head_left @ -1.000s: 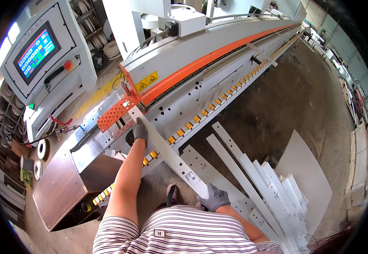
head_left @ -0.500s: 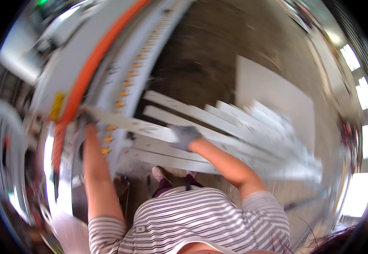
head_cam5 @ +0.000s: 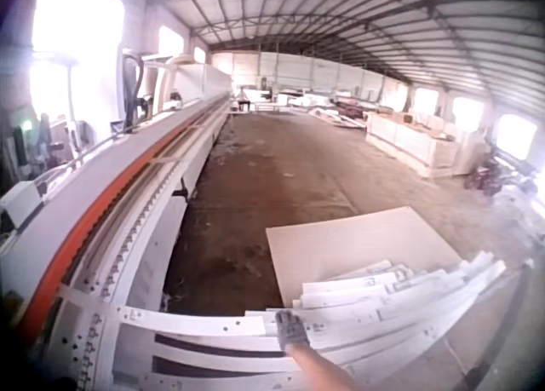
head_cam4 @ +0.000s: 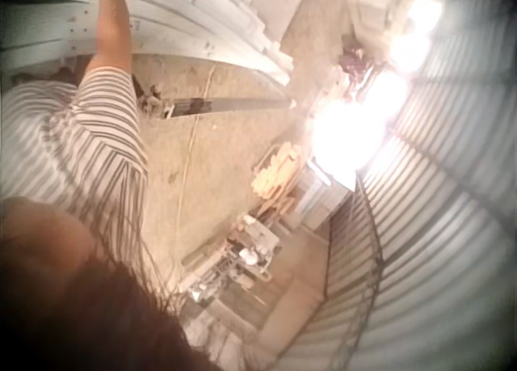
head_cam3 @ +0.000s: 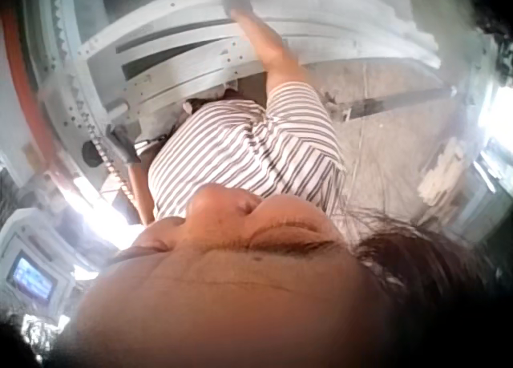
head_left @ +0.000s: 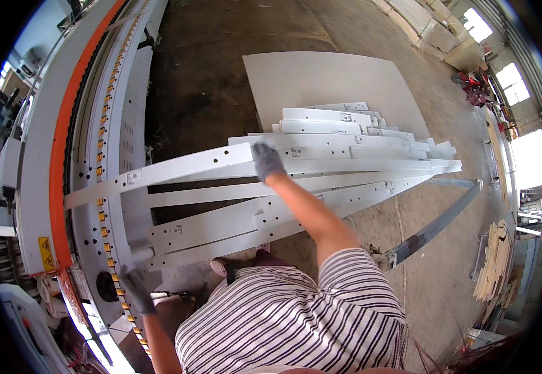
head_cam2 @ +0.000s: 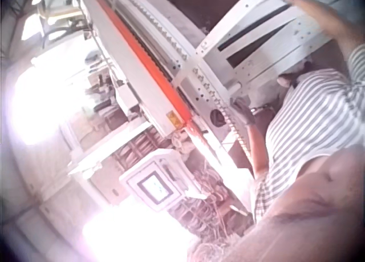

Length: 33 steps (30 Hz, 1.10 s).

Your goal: The person operates an edge banding machine in a workshop. They feed white wooden planks into the machine one by one, retrieve them from the output side, and stack them on a nearby table.

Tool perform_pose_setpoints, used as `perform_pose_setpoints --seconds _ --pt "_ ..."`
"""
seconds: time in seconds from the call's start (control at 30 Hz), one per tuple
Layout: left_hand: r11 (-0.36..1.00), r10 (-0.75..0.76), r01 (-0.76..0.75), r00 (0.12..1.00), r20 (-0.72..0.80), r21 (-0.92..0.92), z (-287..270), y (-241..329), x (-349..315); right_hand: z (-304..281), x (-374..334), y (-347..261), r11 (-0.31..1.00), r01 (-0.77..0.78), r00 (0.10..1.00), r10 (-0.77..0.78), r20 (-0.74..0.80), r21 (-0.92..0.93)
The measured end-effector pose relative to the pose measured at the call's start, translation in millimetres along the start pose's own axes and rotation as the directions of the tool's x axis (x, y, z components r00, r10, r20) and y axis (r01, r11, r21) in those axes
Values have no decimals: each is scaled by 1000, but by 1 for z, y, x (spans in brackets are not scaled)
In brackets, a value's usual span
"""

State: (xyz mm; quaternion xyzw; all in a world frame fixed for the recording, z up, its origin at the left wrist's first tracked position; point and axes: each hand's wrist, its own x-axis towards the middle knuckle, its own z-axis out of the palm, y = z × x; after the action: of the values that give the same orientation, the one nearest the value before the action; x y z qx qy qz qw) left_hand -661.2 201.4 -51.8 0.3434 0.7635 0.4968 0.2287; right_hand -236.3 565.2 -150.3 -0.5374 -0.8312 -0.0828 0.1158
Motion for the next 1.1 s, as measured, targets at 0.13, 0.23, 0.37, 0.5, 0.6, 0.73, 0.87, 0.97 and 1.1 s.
perform_pose_setpoints --seconds 0.13,0.23,0.37,0.5,0.6,0.73,0.87,0.97,1.1 --pt "988 5 -40 974 228 150 26 -4 -52 -11 51 40 988 -98 922 134 364 -117" --pt "992 -39 3 955 294 122 34 -4 -69 -11 72 41 990 70 781 22 624 -122" --pt "981 -184 191 929 321 10 45 4 -71 -51 59 2 942 238 566 -333 754 238" --pt "986 27 28 949 316 -167 101 91 -37 -44 53 -74 404 390 221 -913 342 827" --pt "963 172 -103 947 272 -250 125 92 -18 -111 40 -133 528 -437 29 -801 598 728" --pt "912 -149 246 944 295 -328 111 80 -13 -120 46 -160 647 -303 -40 -743 668 700" --pt "821 -308 267 951 3 -505 39 97 -42 -79 26 -168 587 181 -77 -791 606 789" --pt "684 -453 155 856 -248 -713 -1 59 -56 -95 2 -93 665 120 -87 -733 675 737" --pt "667 -551 81 723 -416 -741 -74 -19 -32 -112 -51 -29 746 212 104 -659 745 631"
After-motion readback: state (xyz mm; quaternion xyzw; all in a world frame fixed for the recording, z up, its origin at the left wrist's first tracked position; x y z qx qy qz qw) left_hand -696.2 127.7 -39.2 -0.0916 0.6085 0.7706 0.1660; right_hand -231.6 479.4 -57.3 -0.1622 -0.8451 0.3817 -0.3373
